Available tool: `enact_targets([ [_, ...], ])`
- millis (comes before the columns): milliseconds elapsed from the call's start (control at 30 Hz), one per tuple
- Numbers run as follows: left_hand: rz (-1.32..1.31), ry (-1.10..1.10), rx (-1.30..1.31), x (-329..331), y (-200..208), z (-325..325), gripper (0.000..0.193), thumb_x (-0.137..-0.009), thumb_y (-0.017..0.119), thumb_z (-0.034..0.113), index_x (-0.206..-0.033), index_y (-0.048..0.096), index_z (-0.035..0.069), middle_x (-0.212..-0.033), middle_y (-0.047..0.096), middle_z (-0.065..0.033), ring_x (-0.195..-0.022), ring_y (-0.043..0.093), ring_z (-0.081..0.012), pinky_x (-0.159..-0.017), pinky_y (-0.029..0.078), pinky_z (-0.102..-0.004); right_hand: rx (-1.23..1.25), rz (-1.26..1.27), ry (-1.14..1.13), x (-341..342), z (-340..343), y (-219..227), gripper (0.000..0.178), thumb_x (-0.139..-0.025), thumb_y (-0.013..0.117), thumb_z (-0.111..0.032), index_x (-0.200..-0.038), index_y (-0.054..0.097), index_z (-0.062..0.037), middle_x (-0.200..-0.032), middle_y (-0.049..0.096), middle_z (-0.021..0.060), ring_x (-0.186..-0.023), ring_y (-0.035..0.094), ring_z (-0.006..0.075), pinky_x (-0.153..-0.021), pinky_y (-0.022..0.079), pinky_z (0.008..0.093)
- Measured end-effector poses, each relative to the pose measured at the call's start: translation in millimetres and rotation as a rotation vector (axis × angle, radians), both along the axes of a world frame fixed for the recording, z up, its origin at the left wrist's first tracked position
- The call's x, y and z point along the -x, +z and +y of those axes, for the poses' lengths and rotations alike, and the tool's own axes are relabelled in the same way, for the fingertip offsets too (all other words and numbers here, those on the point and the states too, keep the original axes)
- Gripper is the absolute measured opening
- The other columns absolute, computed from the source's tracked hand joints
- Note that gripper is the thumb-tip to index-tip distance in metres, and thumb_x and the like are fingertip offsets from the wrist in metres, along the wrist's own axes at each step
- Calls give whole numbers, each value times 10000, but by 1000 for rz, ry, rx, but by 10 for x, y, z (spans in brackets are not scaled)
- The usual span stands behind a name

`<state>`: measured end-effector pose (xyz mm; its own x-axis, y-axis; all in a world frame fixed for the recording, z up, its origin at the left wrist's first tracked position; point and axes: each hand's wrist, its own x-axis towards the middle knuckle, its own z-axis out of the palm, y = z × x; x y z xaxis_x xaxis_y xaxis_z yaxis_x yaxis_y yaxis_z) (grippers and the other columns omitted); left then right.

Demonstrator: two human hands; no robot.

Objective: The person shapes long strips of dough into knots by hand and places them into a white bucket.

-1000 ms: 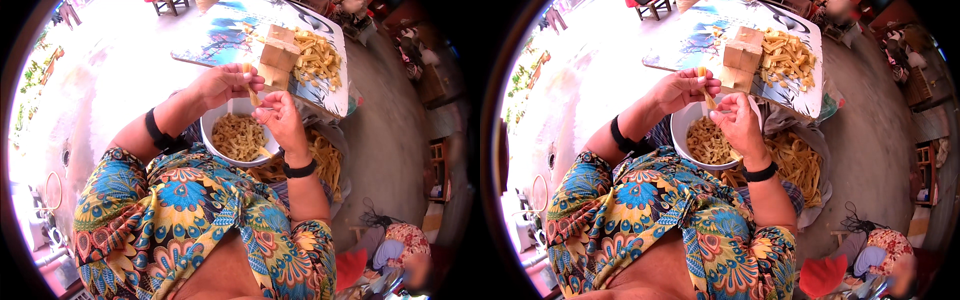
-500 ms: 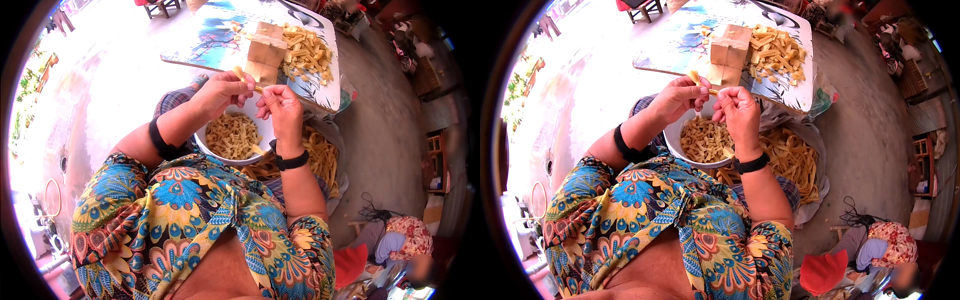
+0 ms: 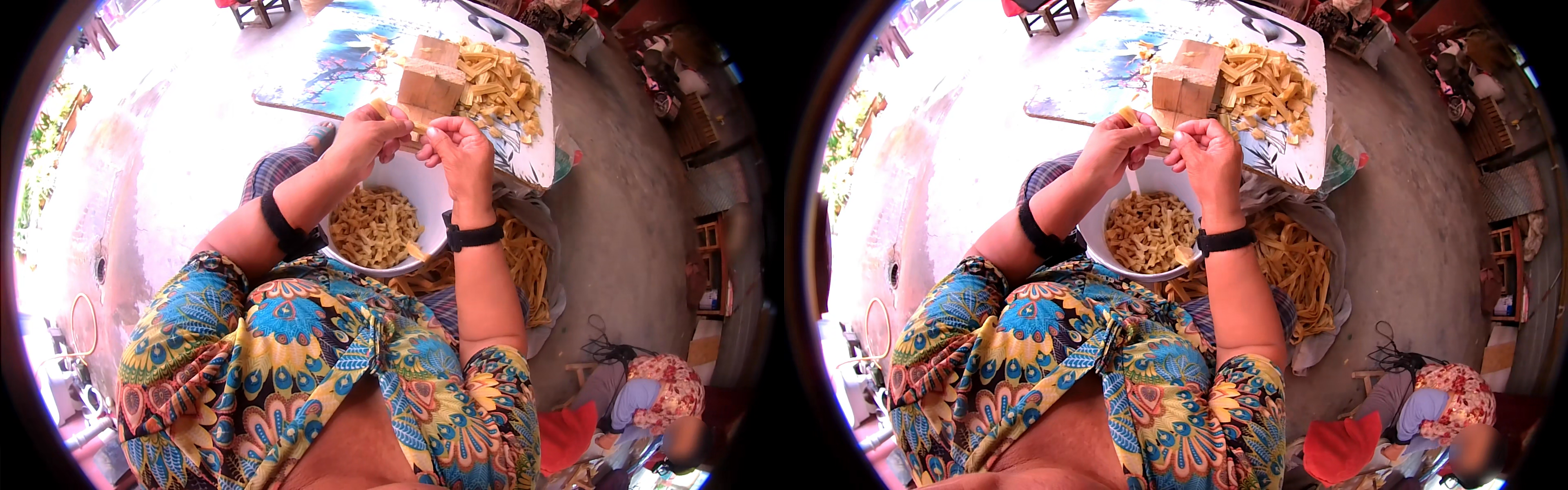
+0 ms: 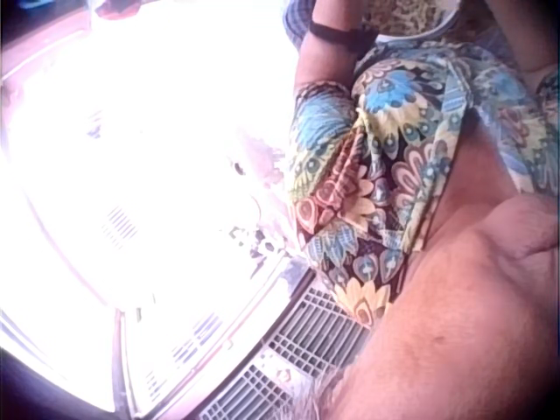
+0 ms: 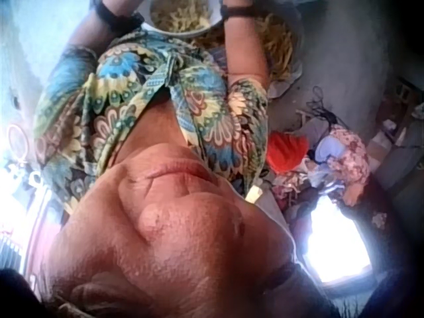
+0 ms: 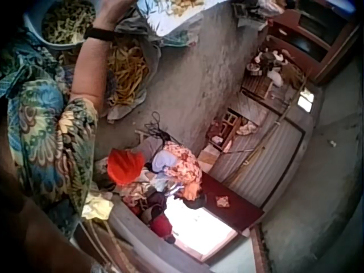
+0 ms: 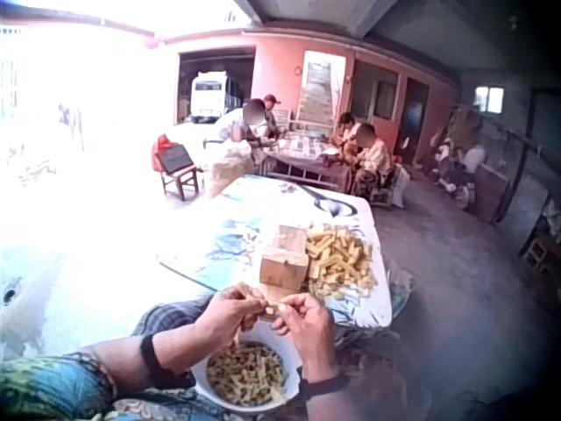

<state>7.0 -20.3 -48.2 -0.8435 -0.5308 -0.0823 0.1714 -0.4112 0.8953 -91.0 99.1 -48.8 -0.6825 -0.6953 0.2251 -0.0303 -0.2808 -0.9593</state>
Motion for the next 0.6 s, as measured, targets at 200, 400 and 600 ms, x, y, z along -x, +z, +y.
enact_targets([
  [200, -5, 37, 28, 44, -10, -4, 74, -809, 599, 73, -811, 526, 63, -653, 572, -55, -400, 400, -69, -372, 300, -227, -49, 21, -5, 38, -52, -3, 63, -824, 574, -29, -852, 549, 21, -657, 583, 50, -516, 568, 97, -434, 444, 199],
  [400, 5, 67, 30, 93, -44, 4, 83, -801, 589, 57, -789, 507, 62, -638, 558, -50, -377, 386, -66, -352, 288, -212, -78, 11, -22, 59, -84, 9, 60, -815, 561, -22, -842, 541, 28, -646, 581, 51, -502, 562, 94, -422, 432, 200],
  [600, -67, 142, 106, 143, -25, 32, 140, -786, 622, 50, -812, 485, 65, -609, 546, -44, -353, 374, -58, -315, 264, -197, -141, -20, -81, 72, -135, 48, 58, -770, 559, -19, -789, 542, 33, -597, 574, 54, -456, 543, 92, -396, 421, 204],
])
